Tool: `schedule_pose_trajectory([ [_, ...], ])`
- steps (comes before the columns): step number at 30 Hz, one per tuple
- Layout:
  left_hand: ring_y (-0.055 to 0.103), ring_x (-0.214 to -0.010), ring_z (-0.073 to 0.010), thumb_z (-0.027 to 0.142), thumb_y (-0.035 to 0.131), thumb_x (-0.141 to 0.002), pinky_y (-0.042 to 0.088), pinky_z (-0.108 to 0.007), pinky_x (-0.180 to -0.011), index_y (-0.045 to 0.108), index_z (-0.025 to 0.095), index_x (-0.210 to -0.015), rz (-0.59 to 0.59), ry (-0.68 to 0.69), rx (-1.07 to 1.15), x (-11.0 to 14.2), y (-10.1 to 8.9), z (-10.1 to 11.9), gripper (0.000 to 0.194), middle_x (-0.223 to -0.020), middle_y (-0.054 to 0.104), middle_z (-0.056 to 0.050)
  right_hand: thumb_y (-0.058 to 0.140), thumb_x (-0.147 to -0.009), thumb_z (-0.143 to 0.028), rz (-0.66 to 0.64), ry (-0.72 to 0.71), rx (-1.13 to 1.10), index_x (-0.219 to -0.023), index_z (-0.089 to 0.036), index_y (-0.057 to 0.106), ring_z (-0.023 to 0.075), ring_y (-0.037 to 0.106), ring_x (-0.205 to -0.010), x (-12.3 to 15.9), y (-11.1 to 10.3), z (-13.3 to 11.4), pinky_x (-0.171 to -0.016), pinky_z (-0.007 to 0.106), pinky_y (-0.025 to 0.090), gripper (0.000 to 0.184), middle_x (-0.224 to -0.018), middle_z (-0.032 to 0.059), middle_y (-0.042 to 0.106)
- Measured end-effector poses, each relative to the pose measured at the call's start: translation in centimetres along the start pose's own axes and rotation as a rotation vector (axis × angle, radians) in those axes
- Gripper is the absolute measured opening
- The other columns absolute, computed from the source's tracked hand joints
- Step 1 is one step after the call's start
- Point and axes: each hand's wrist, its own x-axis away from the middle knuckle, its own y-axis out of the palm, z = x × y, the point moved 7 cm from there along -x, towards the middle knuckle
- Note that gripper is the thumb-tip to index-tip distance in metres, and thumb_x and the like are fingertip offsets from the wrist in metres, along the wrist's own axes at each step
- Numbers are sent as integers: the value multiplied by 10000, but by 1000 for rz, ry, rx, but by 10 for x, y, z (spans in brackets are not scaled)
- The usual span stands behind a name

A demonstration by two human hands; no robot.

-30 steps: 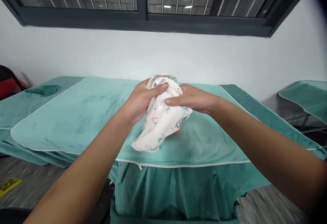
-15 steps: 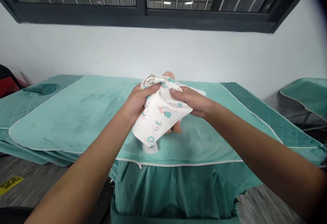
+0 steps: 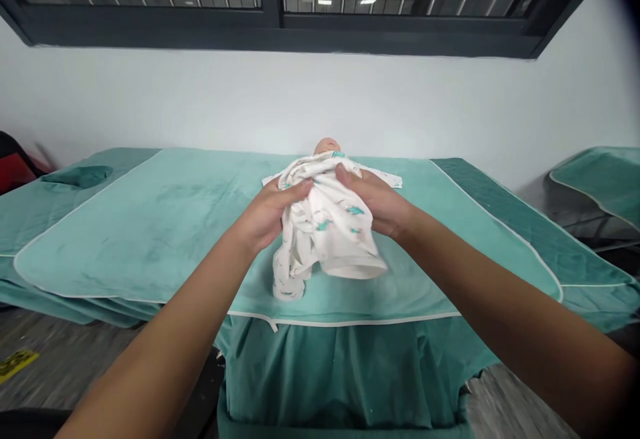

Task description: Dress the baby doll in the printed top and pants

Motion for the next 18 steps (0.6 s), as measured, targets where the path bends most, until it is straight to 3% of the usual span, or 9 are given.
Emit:
schedule_pose_trajectory([
  [2,712,-940,-252,366,771,-762,552,-332,-848,687,178,-1114,86,64,65,-2,-3,-3,408,-997,757,-81,672,-772,-667,-122,99,35,-945,-169,695,191,662,-624,6,6,14,-577,309,550,528,-719,58,704],
  [5,719,-881,-246,372,757,-774,564,-340,-810,674,176,-1125,101,1,129,-4,3,-18,410,-951,759,-77,760,-737,-559,-271,192,51,-955,-160,709,180,636,-560,14,12,29,-506,298,533,457,-711,54,703],
  [7,718,-842,-242,397,738,-793,567,-348,-781,667,175,-1142,83,-74,151,-2,9,-27,420,-951,758,-83,771,-744,-509,-220,164,-2,-993,-169,710,189,652,-609,15,7,30,-527,294,541,426,-717,47,704],
  [12,702,-755,-218,363,786,-750,536,-295,-665,708,142,-1042,-20,-278,98,8,19,-46,374,-904,757,-94,691,-828,-529,59,5,-221,-1134,-205,683,211,697,-794,16,-20,34,-741,329,565,445,-879,54,745],
  [15,705,-813,-227,377,799,-739,542,-294,-696,706,137,-1079,-105,-368,55,12,22,-57,427,-963,753,-121,684,-822,-554,97,33,-278,-1191,-222,663,233,702,-856,22,-25,48,-758,349,563,497,-958,65,748],
  [18,701,-850,-228,384,800,-739,540,-294,-726,684,156,-1152,-100,-374,16,11,19,-64,485,-1002,747,-121,714,-799,-537,101,63,-312,-1196,-224,664,235,700,-899,30,-27,62,-785,347,556,508,-1002,73,746],
])
